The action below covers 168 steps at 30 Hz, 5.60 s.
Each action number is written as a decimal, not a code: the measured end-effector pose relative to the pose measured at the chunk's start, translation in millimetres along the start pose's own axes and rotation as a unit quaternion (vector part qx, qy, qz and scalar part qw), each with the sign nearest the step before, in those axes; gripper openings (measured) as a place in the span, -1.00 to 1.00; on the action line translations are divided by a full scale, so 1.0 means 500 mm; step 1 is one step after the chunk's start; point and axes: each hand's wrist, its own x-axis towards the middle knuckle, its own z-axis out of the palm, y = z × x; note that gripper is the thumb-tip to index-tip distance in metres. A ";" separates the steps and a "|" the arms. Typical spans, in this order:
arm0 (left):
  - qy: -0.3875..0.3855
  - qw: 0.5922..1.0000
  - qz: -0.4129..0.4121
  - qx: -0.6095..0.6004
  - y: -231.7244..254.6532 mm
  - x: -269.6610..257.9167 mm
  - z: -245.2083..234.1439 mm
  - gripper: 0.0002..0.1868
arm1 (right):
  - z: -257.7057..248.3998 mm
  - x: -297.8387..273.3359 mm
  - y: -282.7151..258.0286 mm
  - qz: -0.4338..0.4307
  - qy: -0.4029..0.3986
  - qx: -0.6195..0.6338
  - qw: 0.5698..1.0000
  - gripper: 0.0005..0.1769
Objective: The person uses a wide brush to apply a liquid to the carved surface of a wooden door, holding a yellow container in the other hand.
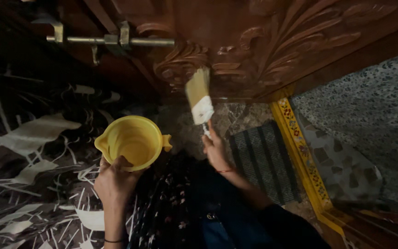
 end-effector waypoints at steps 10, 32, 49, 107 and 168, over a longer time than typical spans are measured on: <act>0.022 1.000 -0.006 0.003 -0.024 -0.013 -0.001 -0.42 | 0.079 -0.023 -0.063 0.052 -0.002 0.165 0.985 -0.34; -0.026 0.997 -0.076 -0.018 -0.053 0.003 -0.006 -0.53 | 0.072 -0.026 -0.010 -0.030 0.011 0.095 0.995 -0.27; -0.006 0.999 -0.036 0.004 -0.050 0.004 0.011 -0.38 | 0.064 0.028 0.003 -0.012 -0.091 0.080 0.993 -0.28; -0.030 0.999 -0.030 -0.008 -0.025 0.007 0.007 -0.51 | -0.012 0.163 0.089 -0.142 -0.043 -0.501 0.853 0.04; -0.020 1.000 -0.002 0.005 0.009 0.026 0.009 -0.52 | -0.027 0.045 0.195 -0.148 0.046 -0.173 0.973 -0.15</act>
